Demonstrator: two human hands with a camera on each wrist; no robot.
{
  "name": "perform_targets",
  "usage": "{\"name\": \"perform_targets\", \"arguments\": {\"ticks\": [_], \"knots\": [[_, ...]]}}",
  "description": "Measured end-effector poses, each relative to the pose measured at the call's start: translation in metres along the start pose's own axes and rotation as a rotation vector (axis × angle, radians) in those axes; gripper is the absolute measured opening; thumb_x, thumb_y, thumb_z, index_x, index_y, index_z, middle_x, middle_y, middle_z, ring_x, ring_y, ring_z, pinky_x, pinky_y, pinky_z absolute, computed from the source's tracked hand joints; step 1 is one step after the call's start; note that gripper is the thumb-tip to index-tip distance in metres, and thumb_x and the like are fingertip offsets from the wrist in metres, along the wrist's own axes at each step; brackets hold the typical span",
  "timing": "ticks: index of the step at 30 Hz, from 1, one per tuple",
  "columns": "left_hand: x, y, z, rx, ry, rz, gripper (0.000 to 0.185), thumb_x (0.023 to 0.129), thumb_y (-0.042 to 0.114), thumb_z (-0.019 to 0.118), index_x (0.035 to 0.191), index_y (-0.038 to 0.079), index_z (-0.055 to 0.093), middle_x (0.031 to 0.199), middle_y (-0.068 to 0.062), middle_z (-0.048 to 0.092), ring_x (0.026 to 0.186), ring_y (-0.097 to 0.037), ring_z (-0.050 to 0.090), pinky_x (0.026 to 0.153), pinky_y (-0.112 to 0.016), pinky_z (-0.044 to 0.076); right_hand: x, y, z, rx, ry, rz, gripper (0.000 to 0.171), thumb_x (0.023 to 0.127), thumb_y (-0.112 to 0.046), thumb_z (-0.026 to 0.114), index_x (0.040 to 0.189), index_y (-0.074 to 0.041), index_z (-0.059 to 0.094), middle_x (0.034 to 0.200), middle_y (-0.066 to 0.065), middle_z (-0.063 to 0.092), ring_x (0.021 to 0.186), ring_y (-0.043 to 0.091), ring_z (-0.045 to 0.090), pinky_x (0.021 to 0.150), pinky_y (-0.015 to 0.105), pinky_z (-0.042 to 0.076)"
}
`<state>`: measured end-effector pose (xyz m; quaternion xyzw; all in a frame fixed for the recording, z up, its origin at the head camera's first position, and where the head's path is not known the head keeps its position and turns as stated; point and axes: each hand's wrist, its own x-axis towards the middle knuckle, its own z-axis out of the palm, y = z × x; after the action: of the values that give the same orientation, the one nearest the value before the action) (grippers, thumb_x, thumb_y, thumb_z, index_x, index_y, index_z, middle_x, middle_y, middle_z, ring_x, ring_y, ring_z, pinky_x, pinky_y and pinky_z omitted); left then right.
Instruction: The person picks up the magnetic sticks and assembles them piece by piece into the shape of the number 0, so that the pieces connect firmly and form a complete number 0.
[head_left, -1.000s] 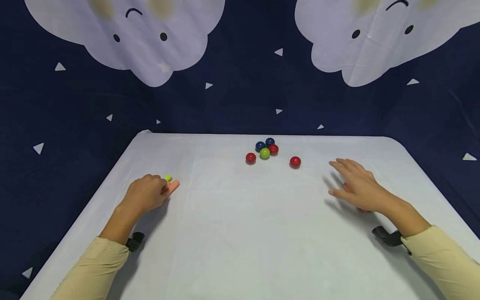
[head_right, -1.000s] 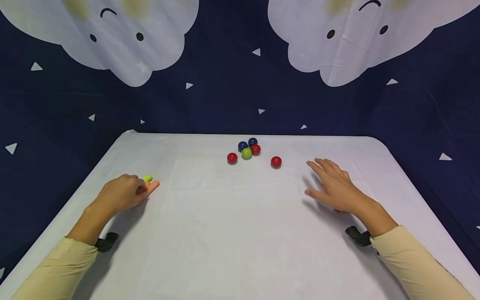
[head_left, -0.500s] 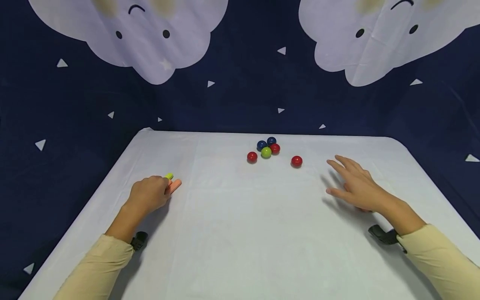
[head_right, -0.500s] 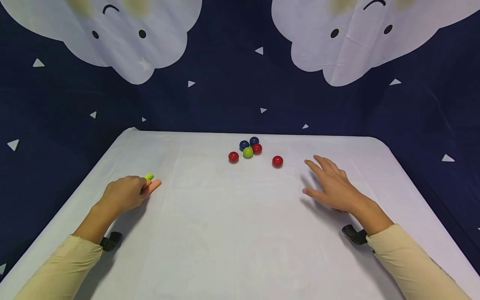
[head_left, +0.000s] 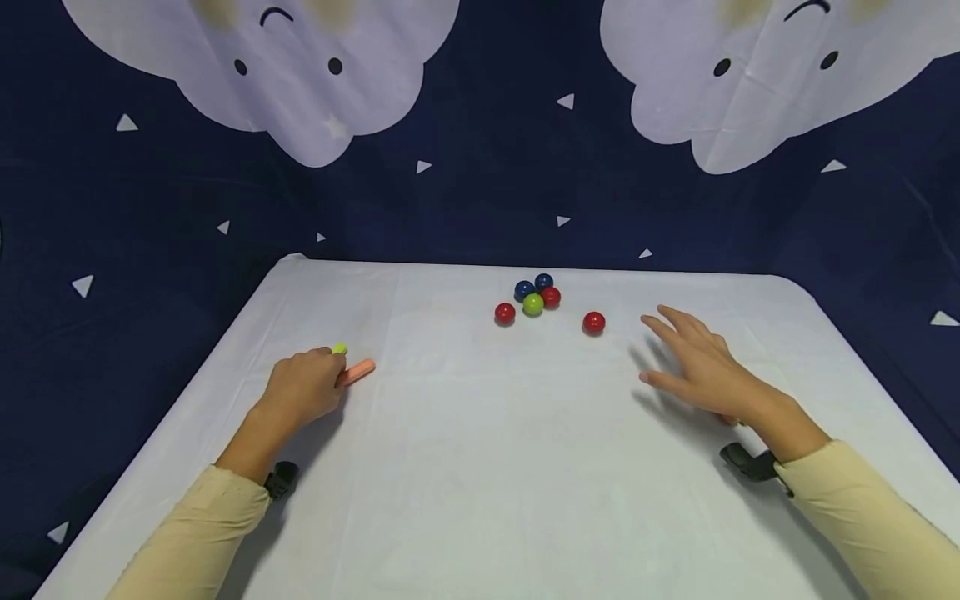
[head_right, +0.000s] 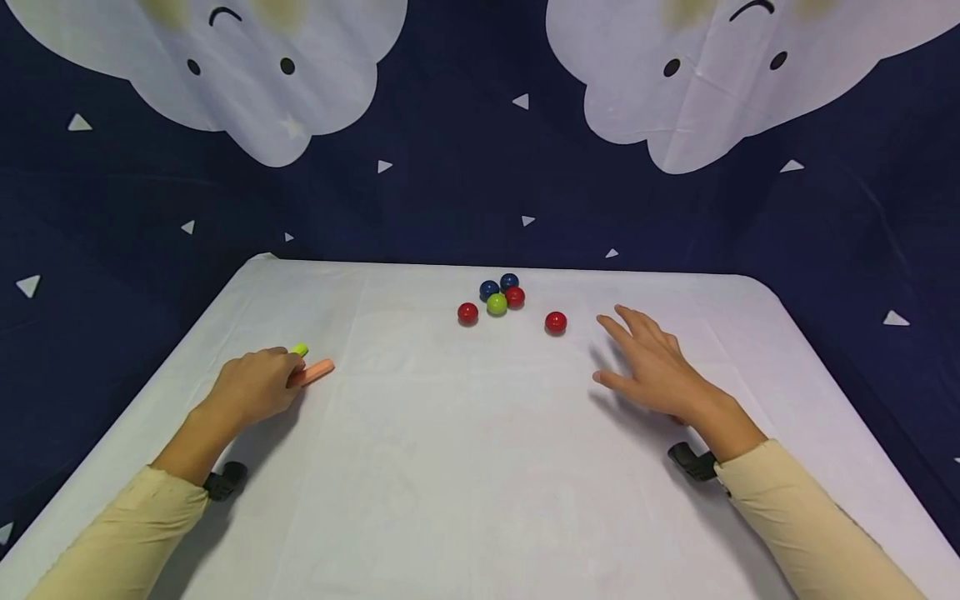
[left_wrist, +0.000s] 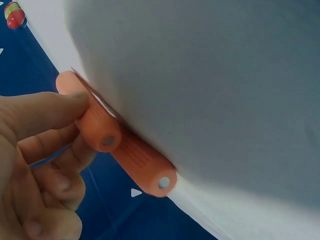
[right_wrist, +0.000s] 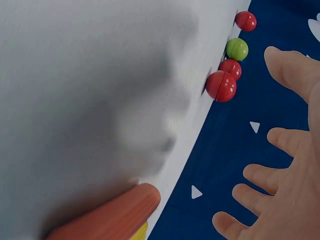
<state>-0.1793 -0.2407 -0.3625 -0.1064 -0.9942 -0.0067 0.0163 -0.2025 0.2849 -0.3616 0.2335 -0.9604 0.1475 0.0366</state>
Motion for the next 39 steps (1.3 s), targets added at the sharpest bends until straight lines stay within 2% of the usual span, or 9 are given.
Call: {"name": "perform_targets", "arguments": {"ticks": [7, 10, 16, 23, 31, 35, 39], "knots": [[0.008, 0.008, 0.002, 0.010, 0.073, 0.075, 0.007, 0.081, 0.007, 0.072, 0.079, 0.009, 0.067, 0.073, -0.004, 0.059, 0.068, -0.022, 0.057, 0.056, -0.041, 0.049, 0.002, -0.002, 0.005, 0.011, -0.008, 0.016, 0.080, 0.089, -0.037, 0.072, 0.153, -0.010, 0.033, 0.159, 0.026, 0.023, 0.143, 0.052, 0.023, 0.096, 0.073, 0.029], [0.013, 0.012, 0.005, -0.011, 0.084, 0.107, 0.005, 0.080, 0.005, 0.073, 0.083, 0.008, 0.070, 0.076, -0.004, 0.062, 0.072, -0.023, 0.058, 0.059, -0.042, 0.051, 0.002, -0.002, 0.007, 0.018, -0.016, 0.021, 0.080, 0.090, -0.039, 0.071, 0.153, -0.010, 0.032, 0.160, 0.026, 0.022, 0.144, 0.052, 0.023, 0.097, 0.075, 0.028], [0.028, 0.022, 0.008, -0.070, 0.033, 0.163, 0.015, 0.081, 0.003, 0.073, 0.096, 0.007, 0.073, 0.083, -0.005, 0.065, 0.074, -0.021, 0.061, 0.066, -0.040, 0.053, 0.000, -0.002, 0.009, 0.010, -0.013, 0.027, 0.077, 0.090, -0.036, 0.071, 0.152, -0.009, 0.034, 0.159, 0.027, 0.024, 0.143, 0.052, 0.024, 0.097, 0.075, 0.028], [0.053, 0.038, 0.007, -0.144, -0.011, 0.222, 0.017, 0.084, 0.006, 0.072, 0.102, 0.008, 0.074, 0.086, -0.006, 0.065, 0.071, -0.017, 0.055, 0.065, -0.032, 0.049, -0.001, -0.006, 0.010, -0.008, -0.018, 0.014, 0.076, 0.091, -0.035, 0.071, 0.152, -0.009, 0.034, 0.159, 0.026, 0.024, 0.143, 0.051, 0.024, 0.099, 0.074, 0.028], [0.073, 0.052, 0.006, -0.218, -0.086, 0.207, 0.015, 0.089, 0.010, 0.068, 0.104, 0.012, 0.073, 0.090, -0.004, 0.068, 0.077, -0.017, 0.055, 0.071, -0.032, 0.047, 0.001, -0.012, 0.008, -0.037, -0.009, -0.004, 0.075, 0.090, -0.033, 0.071, 0.151, -0.010, 0.035, 0.159, 0.026, 0.024, 0.143, 0.051, 0.025, 0.100, 0.073, 0.029], [0.085, 0.066, 0.008, -0.237, -0.109, 0.220, 0.016, 0.090, 0.011, 0.067, 0.104, 0.014, 0.074, 0.092, -0.002, 0.071, 0.080, -0.017, 0.055, 0.074, -0.033, 0.047, 0.005, -0.013, 0.006, -0.036, -0.023, 0.004, 0.075, 0.090, -0.033, 0.071, 0.152, -0.011, 0.034, 0.159, 0.026, 0.024, 0.143, 0.050, 0.024, 0.098, 0.072, 0.030], [0.096, 0.085, 0.011, -0.239, -0.105, 0.255, 0.019, 0.090, 0.011, 0.068, 0.108, 0.012, 0.074, 0.099, -0.002, 0.073, 0.087, -0.018, 0.060, 0.083, -0.036, 0.051, 0.014, -0.014, 0.006, -0.022, -0.047, 0.009, 0.075, 0.090, -0.031, 0.071, 0.152, -0.011, 0.034, 0.160, 0.026, 0.023, 0.144, 0.050, 0.023, 0.098, 0.072, 0.029]]}}
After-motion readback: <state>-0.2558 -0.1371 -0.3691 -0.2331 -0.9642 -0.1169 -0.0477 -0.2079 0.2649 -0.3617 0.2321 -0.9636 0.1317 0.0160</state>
